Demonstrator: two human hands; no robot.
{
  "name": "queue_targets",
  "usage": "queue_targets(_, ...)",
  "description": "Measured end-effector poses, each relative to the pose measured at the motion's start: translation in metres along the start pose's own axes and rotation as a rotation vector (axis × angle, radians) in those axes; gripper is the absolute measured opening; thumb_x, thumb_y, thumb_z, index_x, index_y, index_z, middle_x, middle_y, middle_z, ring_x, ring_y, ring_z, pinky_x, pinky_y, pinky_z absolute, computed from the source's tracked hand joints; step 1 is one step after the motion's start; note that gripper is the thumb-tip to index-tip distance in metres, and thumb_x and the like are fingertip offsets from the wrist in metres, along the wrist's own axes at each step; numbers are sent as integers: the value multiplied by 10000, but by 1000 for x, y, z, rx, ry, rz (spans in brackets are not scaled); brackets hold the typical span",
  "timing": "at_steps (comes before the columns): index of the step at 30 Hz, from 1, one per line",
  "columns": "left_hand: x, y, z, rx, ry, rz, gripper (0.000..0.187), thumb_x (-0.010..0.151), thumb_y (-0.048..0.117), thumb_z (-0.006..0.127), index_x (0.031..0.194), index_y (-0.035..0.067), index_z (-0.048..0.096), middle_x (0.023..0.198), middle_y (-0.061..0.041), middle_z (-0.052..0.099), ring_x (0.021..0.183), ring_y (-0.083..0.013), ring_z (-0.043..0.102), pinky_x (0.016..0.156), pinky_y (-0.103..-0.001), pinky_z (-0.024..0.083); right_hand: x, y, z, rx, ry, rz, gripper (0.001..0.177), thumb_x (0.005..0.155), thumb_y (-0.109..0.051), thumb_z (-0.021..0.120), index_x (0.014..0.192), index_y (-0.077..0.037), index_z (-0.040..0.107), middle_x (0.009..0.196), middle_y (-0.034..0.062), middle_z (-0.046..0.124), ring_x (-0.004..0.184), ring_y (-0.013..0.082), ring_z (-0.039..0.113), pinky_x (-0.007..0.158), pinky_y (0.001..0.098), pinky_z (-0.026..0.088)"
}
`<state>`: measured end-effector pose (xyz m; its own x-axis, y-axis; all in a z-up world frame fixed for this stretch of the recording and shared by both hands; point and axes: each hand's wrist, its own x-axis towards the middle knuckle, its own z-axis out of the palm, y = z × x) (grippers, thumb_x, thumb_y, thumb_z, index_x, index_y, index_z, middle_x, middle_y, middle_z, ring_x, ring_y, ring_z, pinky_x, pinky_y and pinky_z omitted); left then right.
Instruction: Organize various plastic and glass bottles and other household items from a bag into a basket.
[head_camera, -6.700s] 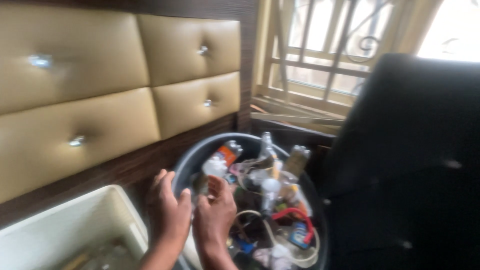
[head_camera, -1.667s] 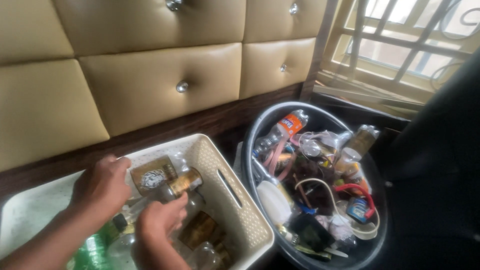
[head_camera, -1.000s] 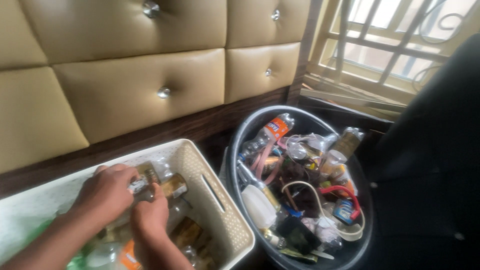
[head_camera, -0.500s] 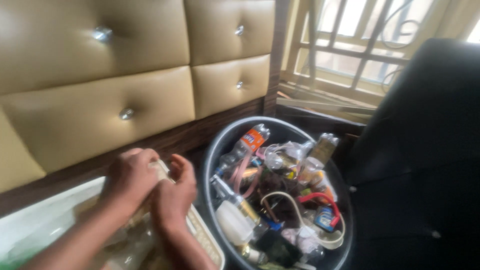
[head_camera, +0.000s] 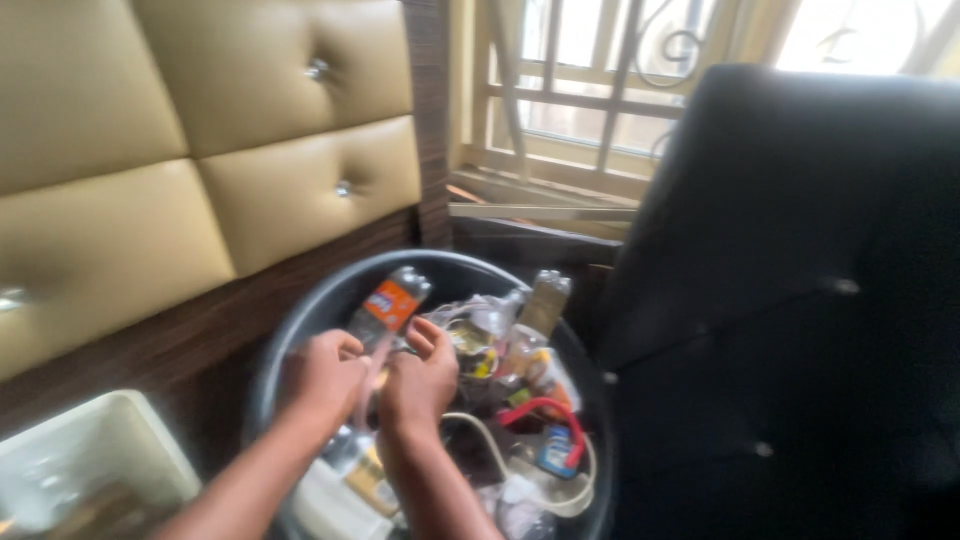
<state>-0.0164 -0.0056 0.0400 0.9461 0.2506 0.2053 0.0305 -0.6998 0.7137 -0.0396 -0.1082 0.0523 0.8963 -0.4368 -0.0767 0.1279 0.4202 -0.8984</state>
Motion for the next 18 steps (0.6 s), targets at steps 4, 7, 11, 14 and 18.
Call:
queue_targets(4,11,5,51,-81,-58,-25,270,749,226,782,981,90,802,948,-113,808,910,-262,784,841,-374,592,47,9,-36,-149,124,36,524,785,57,487,1266,-79,645,1201,114,726,1056,209,688,890,318,540)
queue_targets(7,10,25,73,-102,-96,-67,327,735,250,807,1024,97,790,969,-113,804,920,-259,778,840,-372,588,82,19,-65,-198,125,54,544,775,57,528,1292,-86,617,1229,117,700,1077,222,684,893,328,549)
queue_targets(11,30,16,117,-95,-112,-58,366,743,280,813,1061,103,773,989,-117,801,937,-261,769,847,-370,581,119,25,-92,-165,162,13,511,798,38,537,1295,-52,613,1214,137,716,1066,233,695,886,326,554)
queue_targets(14,40,19,139,-81,-128,-17,370,738,287,810,1054,97,767,978,-111,808,936,-255,775,858,-364,582,139,17,-107,-209,221,49,532,784,29,589,1306,-74,590,1174,122,732,1011,243,719,850,347,570)
queue_targets(18,55,35,162,-1,-162,-55,357,744,275,792,1066,123,765,997,-100,797,968,-274,752,888,-394,570,165,16,-121,-262,326,112,564,796,-19,651,1345,-93,547,1141,142,734,979,241,719,854,360,573)
